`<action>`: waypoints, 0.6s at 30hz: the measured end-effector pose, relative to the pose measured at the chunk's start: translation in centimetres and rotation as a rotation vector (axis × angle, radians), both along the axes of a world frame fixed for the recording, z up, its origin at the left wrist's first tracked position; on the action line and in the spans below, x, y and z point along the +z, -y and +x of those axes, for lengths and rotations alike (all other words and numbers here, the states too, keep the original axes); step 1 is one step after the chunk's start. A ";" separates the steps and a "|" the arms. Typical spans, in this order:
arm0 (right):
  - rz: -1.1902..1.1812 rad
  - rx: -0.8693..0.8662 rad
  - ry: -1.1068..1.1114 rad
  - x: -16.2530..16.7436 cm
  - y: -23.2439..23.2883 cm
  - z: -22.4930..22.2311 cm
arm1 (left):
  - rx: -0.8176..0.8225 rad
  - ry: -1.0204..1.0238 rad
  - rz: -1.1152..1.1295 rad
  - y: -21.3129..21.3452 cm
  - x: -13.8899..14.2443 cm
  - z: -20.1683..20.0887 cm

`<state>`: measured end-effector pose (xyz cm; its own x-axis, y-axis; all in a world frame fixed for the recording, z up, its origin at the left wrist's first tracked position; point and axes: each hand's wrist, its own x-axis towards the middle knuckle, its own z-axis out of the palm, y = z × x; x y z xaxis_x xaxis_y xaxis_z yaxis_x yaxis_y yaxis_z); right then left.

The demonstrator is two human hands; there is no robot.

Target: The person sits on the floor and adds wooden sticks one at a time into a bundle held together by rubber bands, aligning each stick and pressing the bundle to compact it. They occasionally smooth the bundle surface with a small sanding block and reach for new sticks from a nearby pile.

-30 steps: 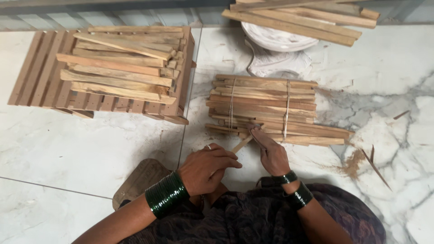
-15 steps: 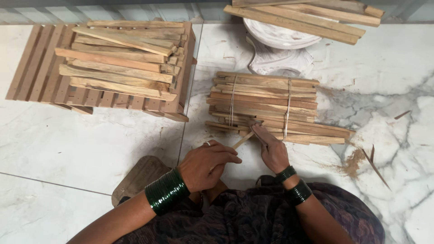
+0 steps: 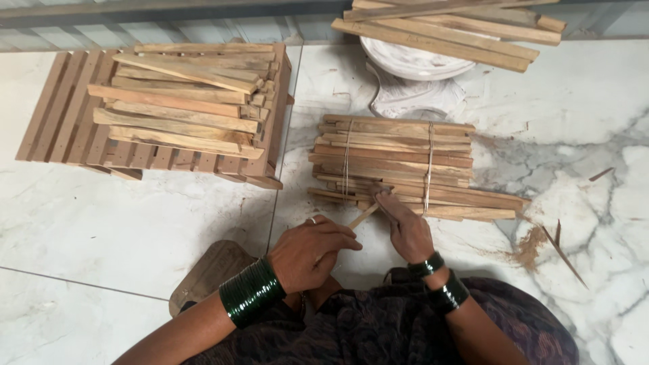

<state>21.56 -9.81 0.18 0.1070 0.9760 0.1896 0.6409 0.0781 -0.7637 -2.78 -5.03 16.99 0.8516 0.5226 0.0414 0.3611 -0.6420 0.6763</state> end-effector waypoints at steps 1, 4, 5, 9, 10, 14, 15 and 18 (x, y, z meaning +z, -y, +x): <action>0.038 0.018 0.032 -0.1 0.1 0.0 | 0.003 0.010 0.006 -0.1 0.0 -0.1; -0.032 0.010 -0.016 -0.3 0.5 0.0 | 0.016 0.016 -0.026 0.1 0.0 -0.2; -0.035 0.010 -0.017 -0.4 0.4 0.1 | 0.026 0.005 -0.038 0.1 -0.1 -0.2; -0.027 0.008 0.012 -1.0 -0.2 0.2 | 0.028 0.001 -0.029 0.1 -0.1 -0.1; -0.028 0.000 0.025 -1.2 -0.4 0.3 | 0.021 0.007 -0.021 0.1 -0.1 -0.2; -0.017 0.000 0.011 -1.5 -0.8 0.4 | 0.022 -0.035 -0.046 0.1 0.2 -0.2; -0.018 0.001 0.003 -1.4 -0.7 0.4 | 0.027 -0.065 -0.069 0.2 0.3 -0.2; -0.055 -0.003 -0.005 -0.9 -0.4 0.3 | 0.036 -0.049 -0.047 0.2 0.4 -0.2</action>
<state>21.86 -9.45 -0.71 0.1108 0.9845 0.1356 0.6371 0.0344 -0.7700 -2.96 -5.26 17.34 0.8326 0.5532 -0.0256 0.4169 -0.5957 0.6865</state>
